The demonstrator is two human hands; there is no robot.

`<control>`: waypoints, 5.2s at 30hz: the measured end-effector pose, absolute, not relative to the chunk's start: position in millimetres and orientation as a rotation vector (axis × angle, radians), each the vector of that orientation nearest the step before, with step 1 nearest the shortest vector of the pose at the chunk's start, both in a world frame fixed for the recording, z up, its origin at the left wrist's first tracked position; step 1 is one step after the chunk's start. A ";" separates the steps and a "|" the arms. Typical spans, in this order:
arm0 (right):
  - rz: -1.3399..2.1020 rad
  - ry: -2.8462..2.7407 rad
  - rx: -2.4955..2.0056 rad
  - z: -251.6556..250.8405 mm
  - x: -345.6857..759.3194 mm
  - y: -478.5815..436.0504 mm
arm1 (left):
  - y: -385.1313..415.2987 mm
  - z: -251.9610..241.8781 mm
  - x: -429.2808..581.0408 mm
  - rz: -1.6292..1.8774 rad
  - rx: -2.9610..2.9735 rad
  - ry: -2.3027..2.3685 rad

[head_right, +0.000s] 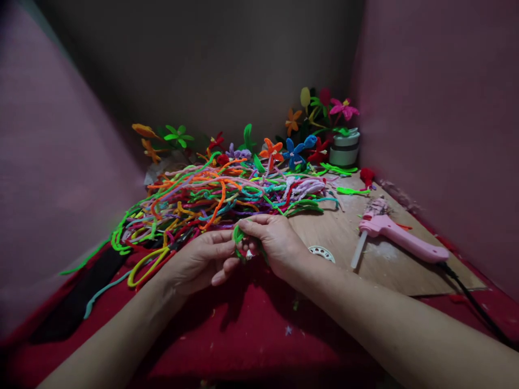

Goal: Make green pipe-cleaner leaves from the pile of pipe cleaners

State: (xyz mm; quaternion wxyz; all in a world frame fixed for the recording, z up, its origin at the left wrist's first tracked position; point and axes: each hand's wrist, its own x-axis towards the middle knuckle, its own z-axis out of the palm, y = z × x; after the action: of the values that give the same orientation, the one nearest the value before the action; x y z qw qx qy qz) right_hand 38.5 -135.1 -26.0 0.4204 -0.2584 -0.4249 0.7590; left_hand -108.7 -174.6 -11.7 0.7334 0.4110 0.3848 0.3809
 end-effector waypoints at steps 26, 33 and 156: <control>1.524 -1.659 -0.897 -16.4 41.3 -141.4 | -185.9 -1.1 -119.7 0.938 1.446 1.484; 2.050 -1.362 -0.849 -27.5 38.9 -144.4 | -187.0 -6.1 -126.4 0.896 1.454 1.376; 2.084 -1.152 -0.635 -27.2 35.4 -148.0 | -188.7 6.3 -127.4 0.506 1.580 1.222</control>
State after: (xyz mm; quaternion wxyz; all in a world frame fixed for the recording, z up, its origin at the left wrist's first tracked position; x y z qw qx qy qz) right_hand 35.4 -148.0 -27.2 0.3322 -0.2429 -0.4408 0.7977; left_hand -127.4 -188.7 6.3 0.5146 0.6574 0.5085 0.2107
